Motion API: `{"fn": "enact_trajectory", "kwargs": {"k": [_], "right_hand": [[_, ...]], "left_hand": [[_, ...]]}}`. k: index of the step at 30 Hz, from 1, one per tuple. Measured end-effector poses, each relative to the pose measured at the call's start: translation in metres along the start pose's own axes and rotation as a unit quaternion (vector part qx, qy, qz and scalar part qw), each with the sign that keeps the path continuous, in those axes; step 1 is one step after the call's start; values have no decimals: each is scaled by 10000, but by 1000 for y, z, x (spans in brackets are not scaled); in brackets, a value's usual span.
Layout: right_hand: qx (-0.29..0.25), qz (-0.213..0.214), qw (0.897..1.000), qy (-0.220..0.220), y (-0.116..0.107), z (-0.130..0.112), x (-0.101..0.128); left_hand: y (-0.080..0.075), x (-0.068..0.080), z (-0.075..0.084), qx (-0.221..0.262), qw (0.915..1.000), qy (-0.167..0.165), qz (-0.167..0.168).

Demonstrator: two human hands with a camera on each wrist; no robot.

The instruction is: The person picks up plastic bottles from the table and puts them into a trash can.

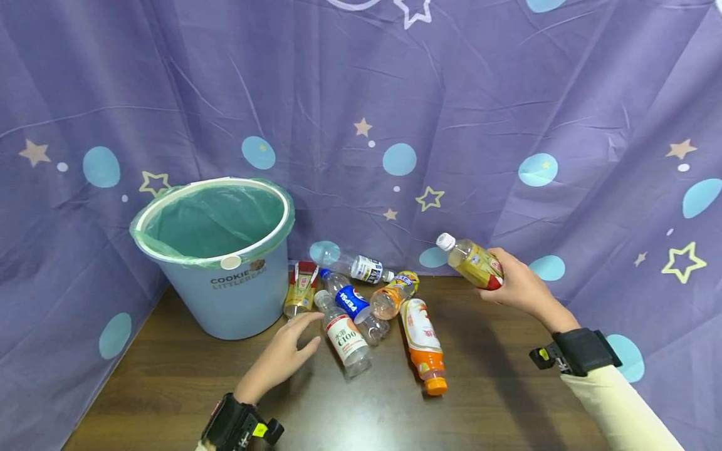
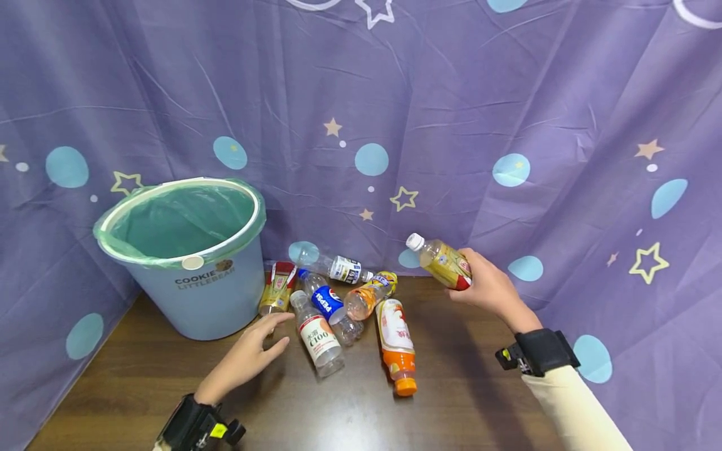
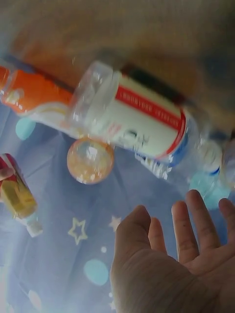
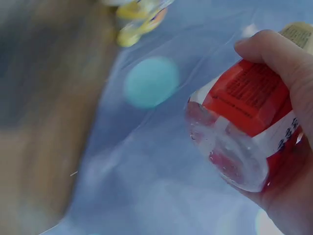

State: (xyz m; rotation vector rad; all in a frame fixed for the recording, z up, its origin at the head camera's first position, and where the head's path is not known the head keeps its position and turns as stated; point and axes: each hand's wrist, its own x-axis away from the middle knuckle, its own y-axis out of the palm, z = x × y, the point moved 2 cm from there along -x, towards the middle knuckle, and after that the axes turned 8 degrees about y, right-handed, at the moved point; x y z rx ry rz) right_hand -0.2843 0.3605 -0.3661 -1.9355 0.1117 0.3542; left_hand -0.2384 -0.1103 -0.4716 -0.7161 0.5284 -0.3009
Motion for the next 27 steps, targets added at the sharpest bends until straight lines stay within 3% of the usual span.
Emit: {"fn": "enact_trajectory", "kwargs": {"k": [4,9,17,21,27], "right_hand": [[175,183,9994,-236,-11,-42,7],[725,629,9934,-634,-11,-82,14],[1416,922,9754,-1415,9,-116,21],[1575,871,9705,-1605,22,-126,24],[1549,794,9694,-1732,43,-137,27]], "left_hand": [[-12,-10,12,-196,9979,504,357],[-23,-24,37,-498,9890,1170,756],[-36,-47,78,-705,9698,2055,1113],[-38,-57,92,-894,9616,2356,1089],[-30,-73,102,-1455,9524,2584,709]]}}
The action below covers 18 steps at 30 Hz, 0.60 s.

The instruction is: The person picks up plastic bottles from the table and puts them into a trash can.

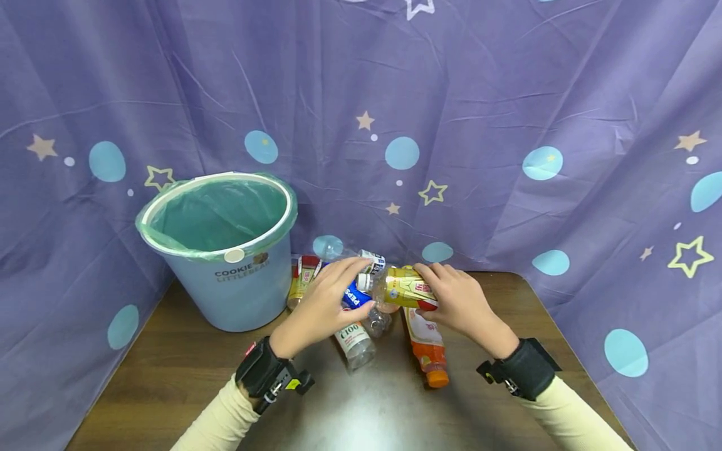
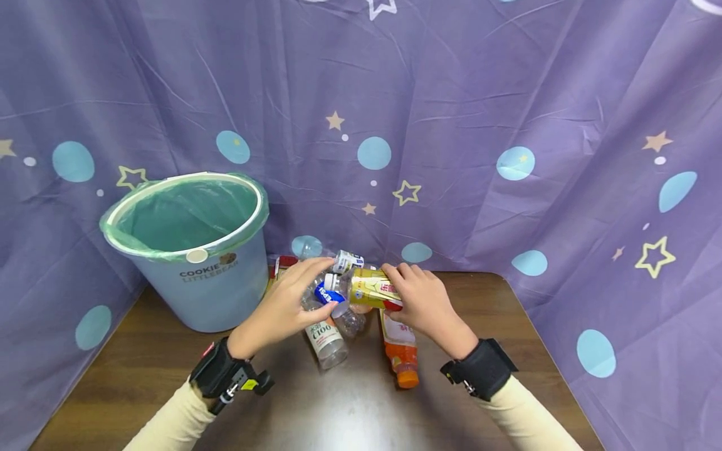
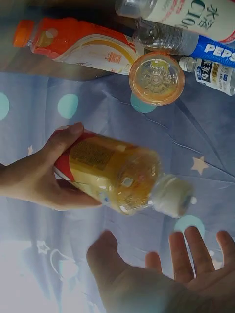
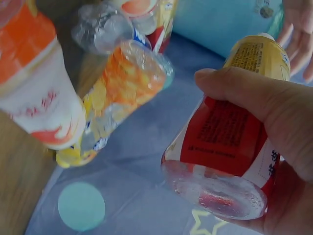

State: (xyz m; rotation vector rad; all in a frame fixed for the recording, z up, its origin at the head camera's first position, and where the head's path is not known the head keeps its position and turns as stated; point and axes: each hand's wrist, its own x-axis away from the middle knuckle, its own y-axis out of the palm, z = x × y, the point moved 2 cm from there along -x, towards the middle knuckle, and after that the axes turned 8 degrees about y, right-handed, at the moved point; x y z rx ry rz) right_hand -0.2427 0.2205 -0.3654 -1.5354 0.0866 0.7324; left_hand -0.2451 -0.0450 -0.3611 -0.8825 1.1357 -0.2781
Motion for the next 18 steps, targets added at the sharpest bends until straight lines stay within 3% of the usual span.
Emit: {"fn": "enact_trajectory", "kwargs": {"k": [9,18], "right_hand": [[-89,-176,9998,-91,18,-20,-2],[-202,-349,9991,-116,27,-35,-2]], "left_hand": [[18,-23,1,-36,9947,179,-1013],[35,-25,-2,-693,9798,324,-1846]]}}
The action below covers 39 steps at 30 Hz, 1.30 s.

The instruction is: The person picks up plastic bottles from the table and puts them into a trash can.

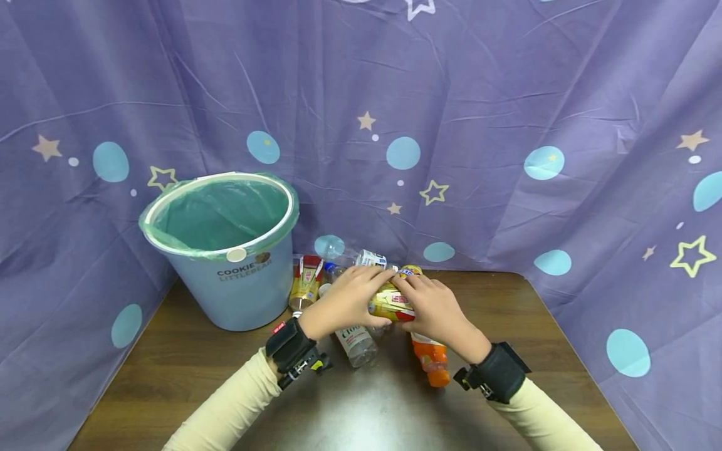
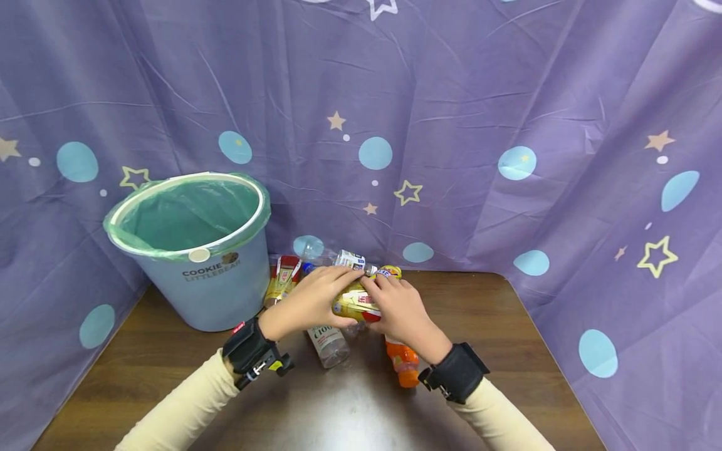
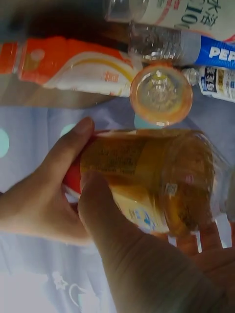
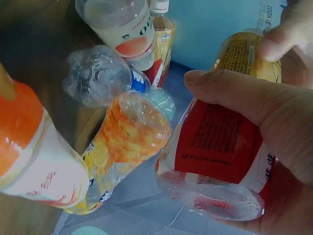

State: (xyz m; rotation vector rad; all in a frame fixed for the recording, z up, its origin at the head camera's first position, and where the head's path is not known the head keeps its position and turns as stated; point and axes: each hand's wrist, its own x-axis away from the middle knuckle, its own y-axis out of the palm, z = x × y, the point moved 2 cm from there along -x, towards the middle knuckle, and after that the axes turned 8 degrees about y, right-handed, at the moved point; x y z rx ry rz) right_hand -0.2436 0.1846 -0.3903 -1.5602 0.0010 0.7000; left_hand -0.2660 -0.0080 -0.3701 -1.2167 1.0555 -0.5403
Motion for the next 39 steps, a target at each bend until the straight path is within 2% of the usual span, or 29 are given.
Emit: {"fn": "enact_trajectory", "kwargs": {"k": [5,10,15,20,26,32,36,39], "right_hand": [[-77,-53,10000,3,2,-6,0],[-179,-43,9998,20,2,-11,0],[-198,-93,9998,7,3,-13,-3],[-204,-204,9996,-33,4,-13,-5],[-289,-377,9989,-15,4,-12,-6],[-492,-569,9969,219,0,-6,-4],[-471,-621,9964,337,-3,3,2],[-410,-594,9966,396,-5,12,7]], "left_hand": [[12,1,0,-331,9993,-47,-166],[19,3,-1,-444,9978,-276,-396],[22,5,-1,-473,9960,-478,-589],[22,7,-4,-423,9960,-505,-611],[16,14,-10,-356,9966,-468,-585],[7,25,-20,-209,9978,-443,-449],[-8,31,-26,-286,9974,-461,-473],[-26,34,-28,-350,9970,-543,-437]]}}
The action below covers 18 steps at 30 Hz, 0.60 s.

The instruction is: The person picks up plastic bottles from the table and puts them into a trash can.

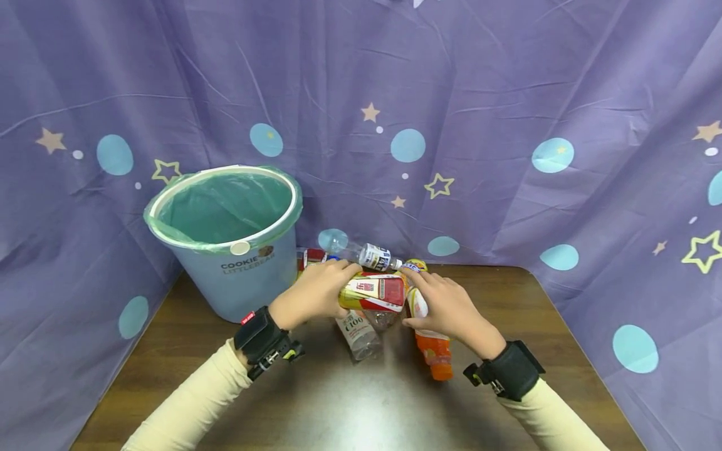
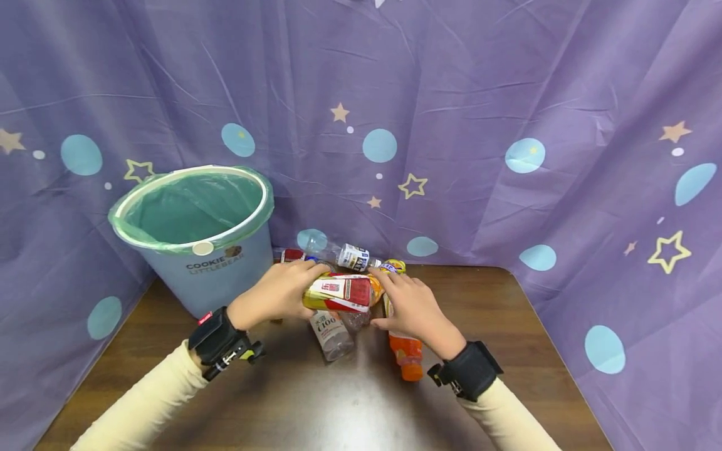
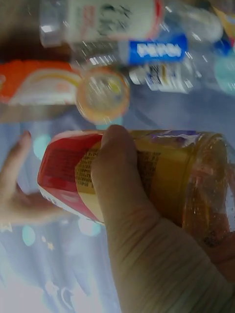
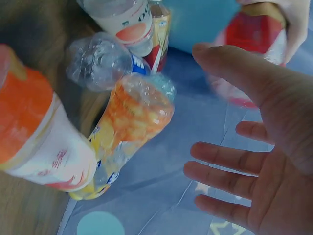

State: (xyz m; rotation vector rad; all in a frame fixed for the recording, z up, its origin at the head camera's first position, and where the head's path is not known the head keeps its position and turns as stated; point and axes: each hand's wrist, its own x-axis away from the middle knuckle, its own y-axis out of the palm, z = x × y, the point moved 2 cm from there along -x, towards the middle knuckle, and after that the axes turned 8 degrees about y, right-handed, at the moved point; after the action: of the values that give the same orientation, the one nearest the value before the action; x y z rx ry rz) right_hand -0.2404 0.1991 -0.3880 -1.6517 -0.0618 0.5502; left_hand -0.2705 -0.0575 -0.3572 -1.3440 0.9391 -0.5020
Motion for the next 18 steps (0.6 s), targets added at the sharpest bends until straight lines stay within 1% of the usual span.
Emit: {"fn": "enact_trajectory", "kwargs": {"k": [2,4,11,15,18], "right_hand": [[-30,31,10000,30,0,5,3],[-87,46,9999,68,0,10,6],[-179,-27,9997,182,3,22,15],[-267,-27,9994,225,5,25,19],[-306,-66,9992,265,7,26,20]], "left_hand": [[-16,3,-3,-30,10000,-84,34],[-36,5,-6,0,9998,-173,77],[-111,8,-20,54,9985,-367,403],[-151,9,-31,55,9965,-603,568],[-177,8,-41,131,9945,-825,628]]}}
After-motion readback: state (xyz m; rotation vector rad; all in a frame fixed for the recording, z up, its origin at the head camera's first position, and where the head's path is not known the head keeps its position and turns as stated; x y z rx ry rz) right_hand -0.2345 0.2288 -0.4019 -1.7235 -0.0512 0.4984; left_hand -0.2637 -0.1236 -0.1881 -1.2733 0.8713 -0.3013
